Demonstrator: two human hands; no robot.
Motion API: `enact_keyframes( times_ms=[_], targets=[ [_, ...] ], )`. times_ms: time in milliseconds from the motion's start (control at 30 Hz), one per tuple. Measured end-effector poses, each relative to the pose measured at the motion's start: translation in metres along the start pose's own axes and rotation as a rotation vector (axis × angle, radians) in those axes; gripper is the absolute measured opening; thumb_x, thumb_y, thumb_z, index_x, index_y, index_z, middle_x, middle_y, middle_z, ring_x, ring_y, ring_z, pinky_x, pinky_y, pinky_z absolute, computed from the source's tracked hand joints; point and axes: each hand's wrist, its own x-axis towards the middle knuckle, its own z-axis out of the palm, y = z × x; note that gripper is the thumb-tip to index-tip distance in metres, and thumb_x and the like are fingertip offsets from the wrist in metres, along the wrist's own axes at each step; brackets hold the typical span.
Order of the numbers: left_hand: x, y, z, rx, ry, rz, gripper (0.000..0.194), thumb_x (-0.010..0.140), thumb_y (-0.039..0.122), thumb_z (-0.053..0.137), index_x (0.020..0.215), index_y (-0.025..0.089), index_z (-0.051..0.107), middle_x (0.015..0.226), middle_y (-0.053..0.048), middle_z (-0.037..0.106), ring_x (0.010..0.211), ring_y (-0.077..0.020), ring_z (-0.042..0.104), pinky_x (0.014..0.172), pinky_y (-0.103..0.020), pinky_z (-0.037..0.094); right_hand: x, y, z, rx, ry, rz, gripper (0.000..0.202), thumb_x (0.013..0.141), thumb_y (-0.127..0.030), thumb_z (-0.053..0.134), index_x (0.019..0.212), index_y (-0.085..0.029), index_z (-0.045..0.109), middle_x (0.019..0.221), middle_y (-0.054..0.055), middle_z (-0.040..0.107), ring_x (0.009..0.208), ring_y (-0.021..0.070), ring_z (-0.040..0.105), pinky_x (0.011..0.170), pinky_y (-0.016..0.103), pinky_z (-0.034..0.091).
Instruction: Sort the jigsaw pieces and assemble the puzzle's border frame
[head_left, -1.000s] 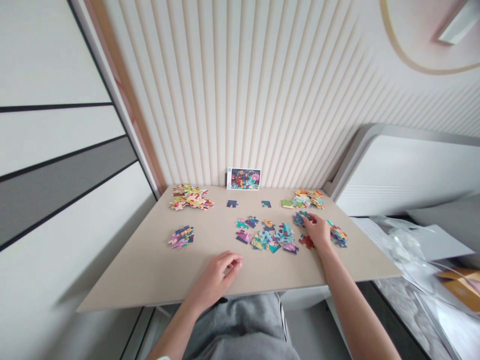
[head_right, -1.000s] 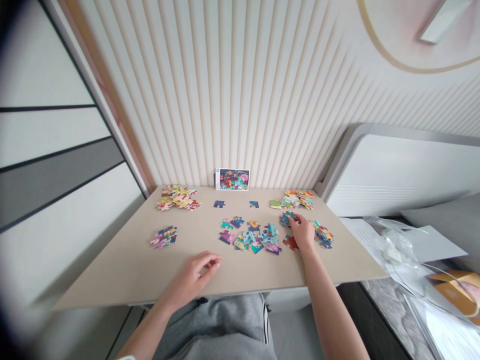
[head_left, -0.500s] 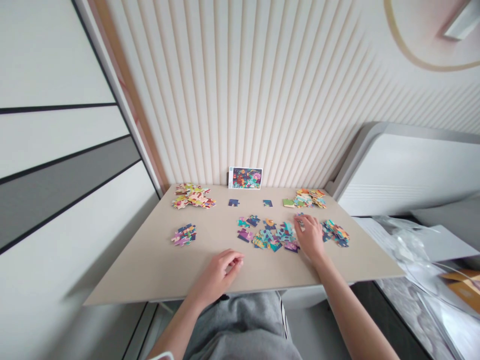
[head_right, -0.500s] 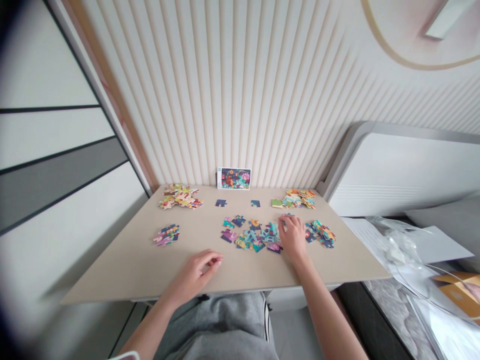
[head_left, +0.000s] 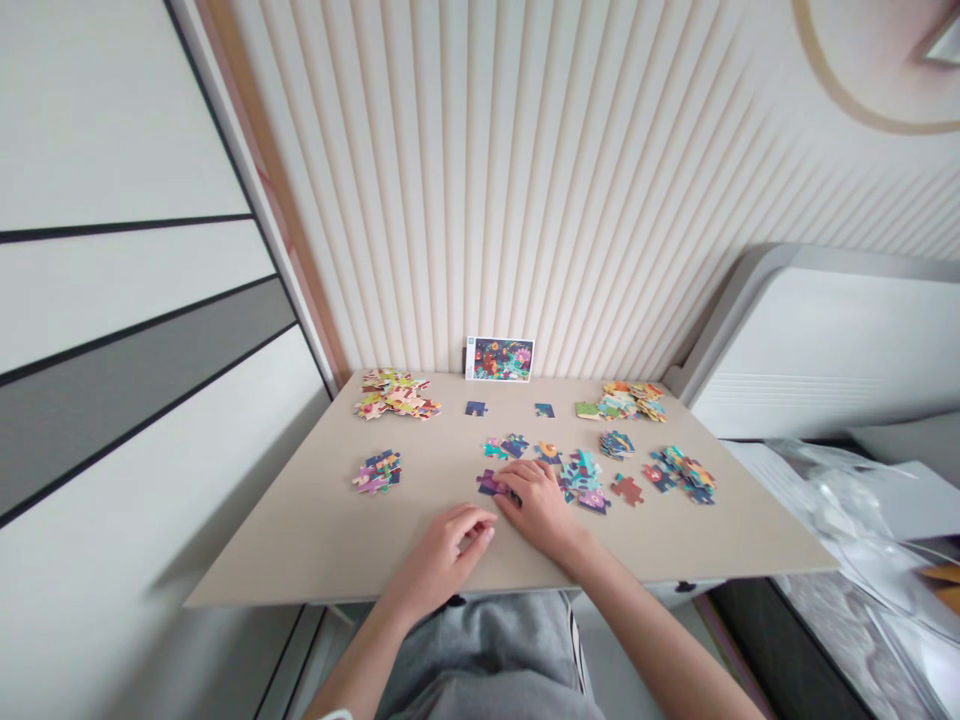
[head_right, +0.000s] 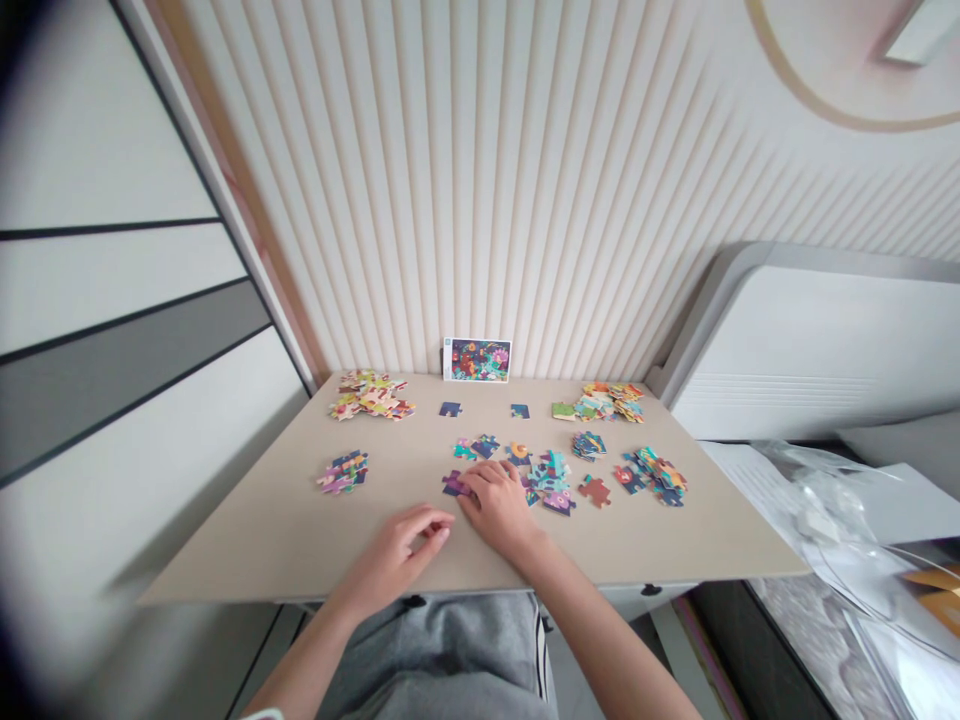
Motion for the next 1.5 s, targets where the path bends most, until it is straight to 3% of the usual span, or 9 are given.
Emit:
enact_keyframes(
  times_ms=[233, 533, 667, 867, 1000, 1100, 1333, 1433, 1500],
  targets=[
    [0.000, -0.004, 0.000, 0.009, -0.018, -0.003, 0.021, 0.105, 0.033, 0.051, 0.112, 0.026, 0.070, 0.107, -0.003, 0.072, 0.097, -0.0169, 0.068, 0.089, -0.027, 0.053, -0.007, 0.011, -0.021, -0.017, 0.088, -0.076, 0.026, 0.098, -0.031, 0.067, 0.123, -0.028, 0.070, 0.123, 0.007, 0.073, 0.117, 0.0252, 0.065, 0.116, 0.048, 0.035],
    [-0.001, -0.010, 0.003, -0.025, -0.018, 0.011, 0.022, 0.105, 0.034, 0.051, 0.113, 0.027, 0.071, 0.109, -0.003, 0.072, 0.098, -0.0165, 0.068, 0.090, -0.027, 0.055, -0.032, 0.159, -0.082, -0.280, 0.427, 0.409, 0.037, 0.098, -0.048, 0.054, 0.116, -0.023, 0.073, 0.121, 0.012, 0.072, 0.114, 0.0314, 0.062, 0.101, 0.047, 0.043],
    [-0.001, -0.011, 0.002, -0.017, -0.026, 0.011, 0.022, 0.105, 0.034, 0.052, 0.113, 0.027, 0.071, 0.109, -0.003, 0.072, 0.098, -0.0164, 0.068, 0.090, -0.028, 0.054, -0.042, 0.186, -0.090, -0.341, 0.314, 0.528, 0.035, 0.096, -0.046, 0.052, 0.112, -0.023, 0.074, 0.118, 0.011, 0.073, 0.114, 0.0320, 0.062, 0.101, 0.048, 0.042],
    [-0.001, -0.010, 0.002, -0.019, -0.030, 0.011, 0.022, 0.106, 0.033, 0.051, 0.115, 0.027, 0.070, 0.109, -0.003, 0.072, 0.098, -0.0162, 0.068, 0.090, -0.028, 0.054, -0.069, 0.177, -0.098, -0.358, 0.307, 0.564, 0.048, 0.100, -0.050, 0.047, 0.134, -0.022, 0.065, 0.128, 0.014, 0.071, 0.120, 0.0332, 0.063, 0.102, 0.049, 0.045],
    [-0.001, -0.010, 0.002, -0.020, -0.030, 0.013, 0.023, 0.105, 0.034, 0.051, 0.115, 0.028, 0.070, 0.109, -0.003, 0.072, 0.099, -0.0168, 0.068, 0.090, -0.028, 0.054, -0.108, 0.169, -0.097, -0.292, 0.078, 0.524, 0.055, 0.093, -0.057, 0.059, 0.136, -0.024, 0.065, 0.132, 0.014, 0.071, 0.123, 0.0351, 0.064, 0.104, 0.049, 0.048],
    [-0.001, -0.009, 0.002, -0.015, -0.029, 0.005, 0.023, 0.105, 0.034, 0.051, 0.114, 0.028, 0.071, 0.110, -0.003, 0.072, 0.099, -0.0168, 0.068, 0.090, -0.028, 0.055, -0.129, 0.160, -0.090, -0.239, 0.033, 0.508, 0.065, 0.091, -0.059, 0.061, 0.144, -0.022, 0.058, 0.143, 0.015, 0.064, 0.134, 0.0362, 0.058, 0.110, 0.051, 0.045],
    [-0.001, -0.006, 0.002, 0.000, -0.026, 0.011, 0.023, 0.105, 0.034, 0.051, 0.115, 0.029, 0.071, 0.110, -0.002, 0.072, 0.100, -0.0160, 0.069, 0.090, -0.026, 0.055, -0.124, 0.133, -0.082, -0.166, 0.229, 0.552, 0.064, 0.094, -0.052, 0.059, 0.150, -0.022, 0.051, 0.128, 0.012, 0.072, 0.125, 0.0339, 0.064, 0.108, 0.053, 0.046],
    [-0.001, -0.007, 0.002, 0.011, -0.014, 0.009, 0.024, 0.104, 0.034, 0.051, 0.117, 0.028, 0.070, 0.112, -0.004, 0.073, 0.099, -0.0166, 0.069, 0.091, -0.028, 0.056, -0.115, 0.112, -0.074, -0.151, 0.349, 0.479, 0.064, 0.094, -0.051, 0.060, 0.151, -0.024, 0.049, 0.125, 0.011, 0.073, 0.126, 0.0337, 0.062, 0.110, 0.056, 0.044],
    [-0.001, -0.009, 0.003, 0.016, -0.001, 0.002, 0.024, 0.103, 0.033, 0.053, 0.119, 0.027, 0.069, 0.111, -0.005, 0.073, 0.097, -0.0172, 0.070, 0.090, -0.029, 0.057, -0.107, 0.092, -0.065, -0.052, 0.334, 0.372, 0.061, 0.097, -0.048, 0.061, 0.152, -0.026, 0.047, 0.127, 0.011, 0.072, 0.122, 0.0308, 0.065, 0.108, 0.053, 0.047]
  ],
)
